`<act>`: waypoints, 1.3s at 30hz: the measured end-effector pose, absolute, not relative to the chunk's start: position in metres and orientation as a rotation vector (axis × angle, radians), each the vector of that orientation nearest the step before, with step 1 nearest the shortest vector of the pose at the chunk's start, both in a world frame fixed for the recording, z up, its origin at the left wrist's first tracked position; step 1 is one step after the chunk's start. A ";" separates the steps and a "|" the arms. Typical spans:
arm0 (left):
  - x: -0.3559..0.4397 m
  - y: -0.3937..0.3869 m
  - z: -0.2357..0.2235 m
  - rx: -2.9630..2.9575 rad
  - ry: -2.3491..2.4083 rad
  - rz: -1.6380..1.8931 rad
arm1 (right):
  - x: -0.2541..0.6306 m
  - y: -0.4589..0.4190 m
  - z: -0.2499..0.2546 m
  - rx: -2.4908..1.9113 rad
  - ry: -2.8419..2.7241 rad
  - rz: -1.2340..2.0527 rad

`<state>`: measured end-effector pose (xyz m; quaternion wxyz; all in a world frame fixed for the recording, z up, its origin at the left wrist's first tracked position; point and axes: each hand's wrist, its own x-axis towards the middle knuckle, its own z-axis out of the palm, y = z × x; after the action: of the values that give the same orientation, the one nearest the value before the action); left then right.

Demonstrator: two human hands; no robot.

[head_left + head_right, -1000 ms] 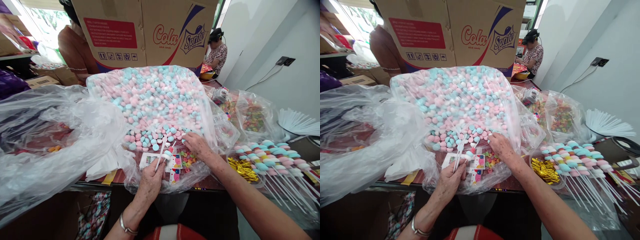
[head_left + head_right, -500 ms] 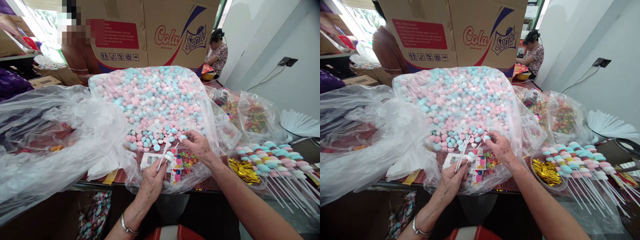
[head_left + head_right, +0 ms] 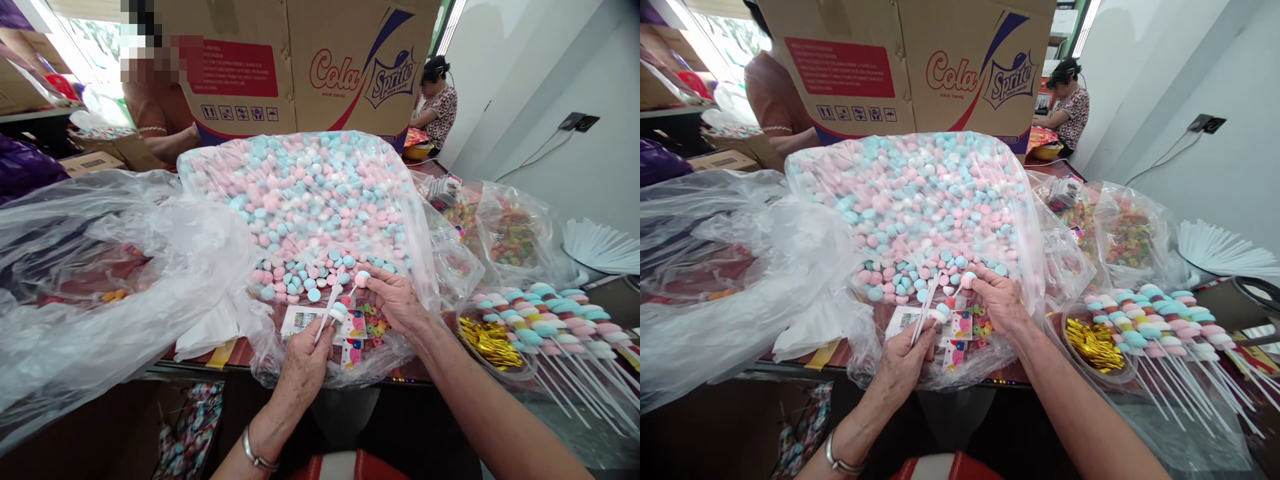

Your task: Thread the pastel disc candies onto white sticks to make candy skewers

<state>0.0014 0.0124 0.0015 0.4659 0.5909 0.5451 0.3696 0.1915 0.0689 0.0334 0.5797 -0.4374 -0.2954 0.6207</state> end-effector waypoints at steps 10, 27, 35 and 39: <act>0.003 0.012 0.002 1.468 1.355 0.916 | 0.192 0.069 0.029 -1.060 -0.799 1.427; 0.005 0.011 0.008 1.465 1.350 0.934 | 0.199 0.054 0.020 -1.281 -1.736 0.898; 0.004 0.013 0.011 1.513 1.352 0.919 | 0.181 0.042 0.023 -1.152 -1.910 0.881; 0.003 0.012 0.006 1.393 1.357 0.992 | 0.194 0.058 0.033 -1.222 -1.769 0.936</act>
<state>0.0032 0.0120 0.0059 0.4610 0.5663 0.5515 0.4034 0.1938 0.0579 0.0325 0.3880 -0.4803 -0.6953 0.3679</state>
